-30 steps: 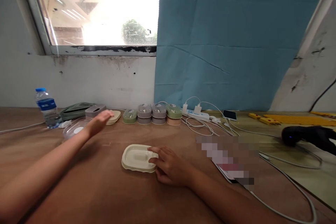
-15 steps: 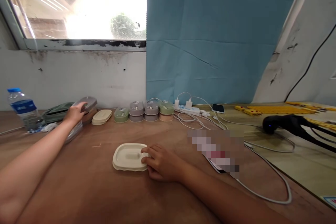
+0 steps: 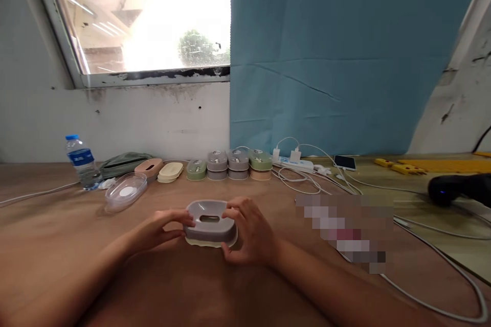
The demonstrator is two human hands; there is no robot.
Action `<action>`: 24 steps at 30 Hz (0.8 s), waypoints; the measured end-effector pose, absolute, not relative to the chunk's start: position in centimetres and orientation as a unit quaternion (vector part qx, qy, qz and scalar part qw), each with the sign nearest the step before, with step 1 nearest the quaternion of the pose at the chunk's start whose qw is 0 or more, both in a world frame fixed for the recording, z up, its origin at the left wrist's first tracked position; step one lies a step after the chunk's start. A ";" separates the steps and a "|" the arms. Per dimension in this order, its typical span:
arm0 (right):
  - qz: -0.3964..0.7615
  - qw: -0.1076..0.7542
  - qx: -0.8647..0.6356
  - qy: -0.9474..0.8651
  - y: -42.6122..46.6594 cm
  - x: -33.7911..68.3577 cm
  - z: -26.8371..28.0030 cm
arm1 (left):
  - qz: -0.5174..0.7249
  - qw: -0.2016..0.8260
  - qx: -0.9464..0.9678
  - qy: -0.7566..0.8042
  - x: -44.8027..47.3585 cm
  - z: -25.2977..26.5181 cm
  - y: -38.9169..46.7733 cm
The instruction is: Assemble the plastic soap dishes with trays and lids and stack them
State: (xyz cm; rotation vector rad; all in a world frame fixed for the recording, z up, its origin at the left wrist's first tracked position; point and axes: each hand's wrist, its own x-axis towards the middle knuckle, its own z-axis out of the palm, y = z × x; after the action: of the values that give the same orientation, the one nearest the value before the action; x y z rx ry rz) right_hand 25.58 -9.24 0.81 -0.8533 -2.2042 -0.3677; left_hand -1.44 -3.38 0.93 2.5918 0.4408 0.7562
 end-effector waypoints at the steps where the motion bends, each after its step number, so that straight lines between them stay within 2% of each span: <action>1: -0.115 0.348 -0.355 -0.860 -9.3 25.3 0.9 | 0.259 0.215 0.928 0.159 -1.4 0.5 -3.2; 6: 0.024 0.226 -0.416 -0.880 -9.3 25.0 0.8 | 0.264 0.235 0.918 0.179 -1.1 -0.3 -2.9; 10: 0.104 0.200 -0.445 -0.867 -8.9 25.6 0.4 | 0.272 0.225 0.917 0.188 -0.5 -0.4 -3.6; 14: 0.132 0.152 -0.443 -0.874 -8.8 26.2 0.6 | 0.300 0.139 0.918 0.217 -1.2 -0.3 -2.6; 19: 0.116 0.110 -0.441 -0.883 -8.7 26.3 1.1 | 0.382 -0.072 0.814 0.432 -6.3 0.6 1.6; 21: 0.114 0.106 -0.440 -0.884 -8.6 26.2 1.2 | 0.346 -0.121 0.747 0.554 -8.7 1.0 2.8; 24: 0.119 0.104 -0.443 -0.882 -8.6 26.1 1.2 | 0.232 -0.120 0.679 0.686 -11.0 1.5 3.1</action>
State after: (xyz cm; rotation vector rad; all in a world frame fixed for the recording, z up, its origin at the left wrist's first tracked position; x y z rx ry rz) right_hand 26.10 -8.63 1.19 -1.3075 -2.6016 0.3518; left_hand -10.98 3.07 1.48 2.3122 2.3371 0.7918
